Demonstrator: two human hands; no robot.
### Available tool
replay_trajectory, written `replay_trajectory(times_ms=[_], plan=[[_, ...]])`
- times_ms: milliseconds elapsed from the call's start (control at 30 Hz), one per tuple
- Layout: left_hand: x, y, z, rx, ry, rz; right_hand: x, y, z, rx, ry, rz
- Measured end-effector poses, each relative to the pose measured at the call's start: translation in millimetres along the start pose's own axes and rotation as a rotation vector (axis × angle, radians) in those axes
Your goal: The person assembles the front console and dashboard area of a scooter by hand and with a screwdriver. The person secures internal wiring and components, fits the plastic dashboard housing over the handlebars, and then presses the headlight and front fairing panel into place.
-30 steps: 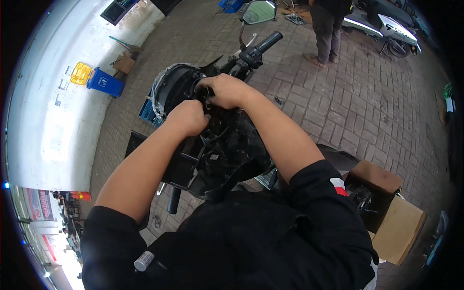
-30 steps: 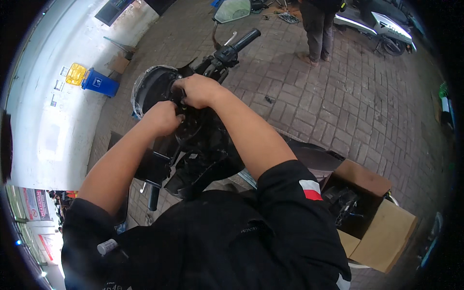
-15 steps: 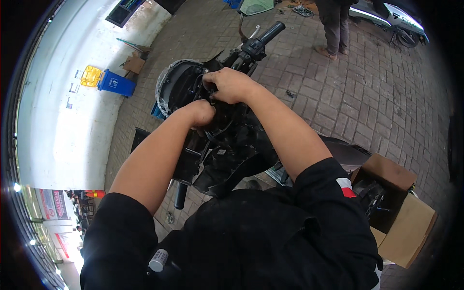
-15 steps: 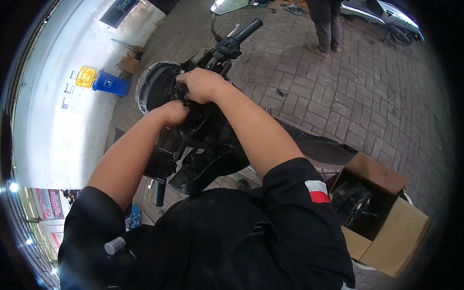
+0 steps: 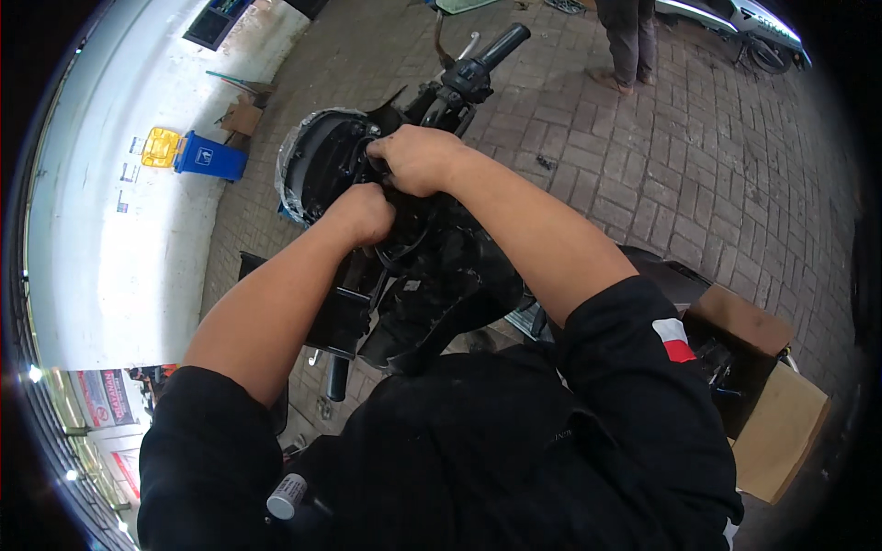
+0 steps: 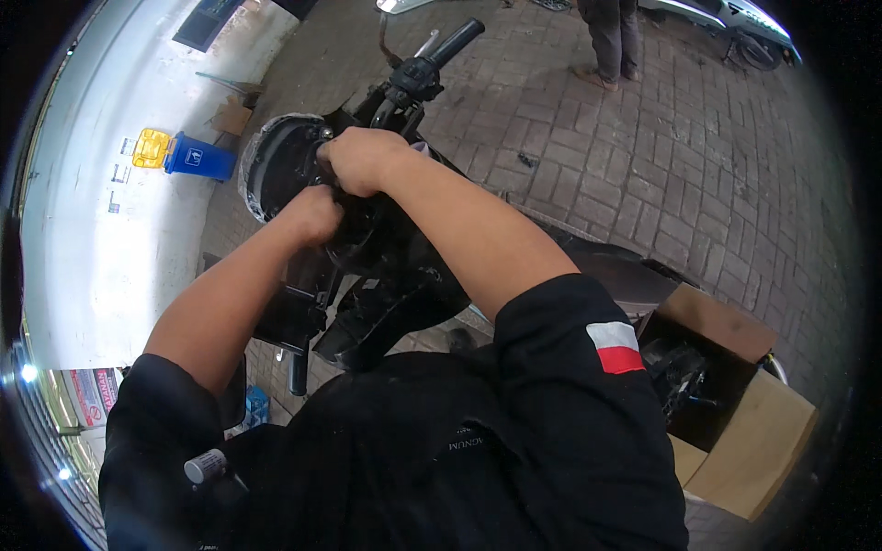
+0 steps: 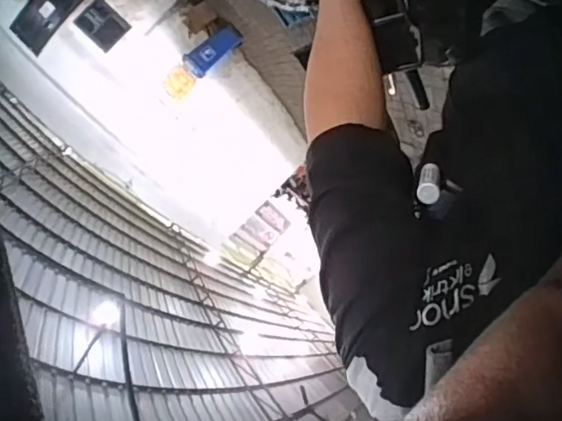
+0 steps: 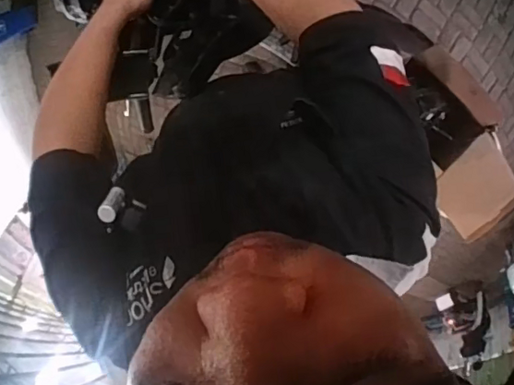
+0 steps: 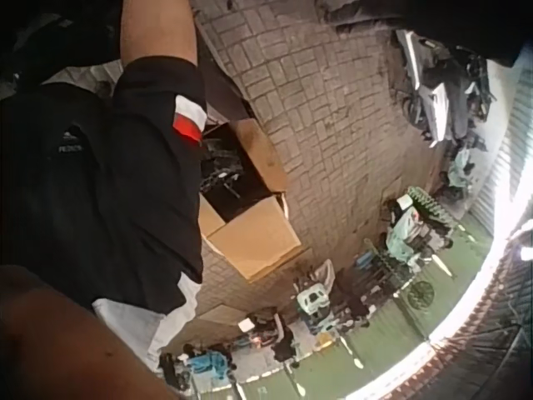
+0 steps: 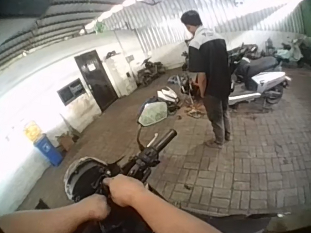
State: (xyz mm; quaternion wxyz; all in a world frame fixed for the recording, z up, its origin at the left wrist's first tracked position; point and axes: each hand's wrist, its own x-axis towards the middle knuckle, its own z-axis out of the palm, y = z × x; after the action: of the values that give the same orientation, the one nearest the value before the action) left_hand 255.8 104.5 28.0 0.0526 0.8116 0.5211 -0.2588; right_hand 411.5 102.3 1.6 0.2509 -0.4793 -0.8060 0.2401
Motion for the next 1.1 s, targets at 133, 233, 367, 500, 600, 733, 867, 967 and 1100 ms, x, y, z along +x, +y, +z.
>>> replay_trajectory(times_ms=[133, 233, 367, 500, 600, 733, 867, 967, 1100], plan=[[5, 2, -4, 0.093, -0.036, 0.033, -1, 2, -1, -0.013, 0.031, 0.028], [-3, 15, -20, -0.143, -0.064, -0.074, 2, 9, -1, 0.008, 0.067, -0.038], [7, -3, -9, -0.323, -0.218, -0.105, -2, 4, 0, 0.058, 0.053, -0.037], [2, 10, -17, -0.357, -0.251, -0.178, -6, 7, -3, 0.080, 0.081, -0.049], [2, 12, -18, -0.319, -0.253, -0.181, -9, 4, -6, 0.096, 0.077, -0.029], [1, 11, -16, -0.353, -0.251, -0.199, -6, 7, 1, 0.123, 0.129, -0.074], [-2, 16, -18, -0.326, -0.188, -0.174, -8, 14, 2, 0.145, 0.190, -0.116], [-6, 22, -24, -0.242, -0.187, -0.246, -10, 12, 0, 0.076, 0.138, -0.136], [2, 14, -10, -0.050, -0.139, -0.211, -10, 13, -1, 0.036, 0.097, -0.178]])
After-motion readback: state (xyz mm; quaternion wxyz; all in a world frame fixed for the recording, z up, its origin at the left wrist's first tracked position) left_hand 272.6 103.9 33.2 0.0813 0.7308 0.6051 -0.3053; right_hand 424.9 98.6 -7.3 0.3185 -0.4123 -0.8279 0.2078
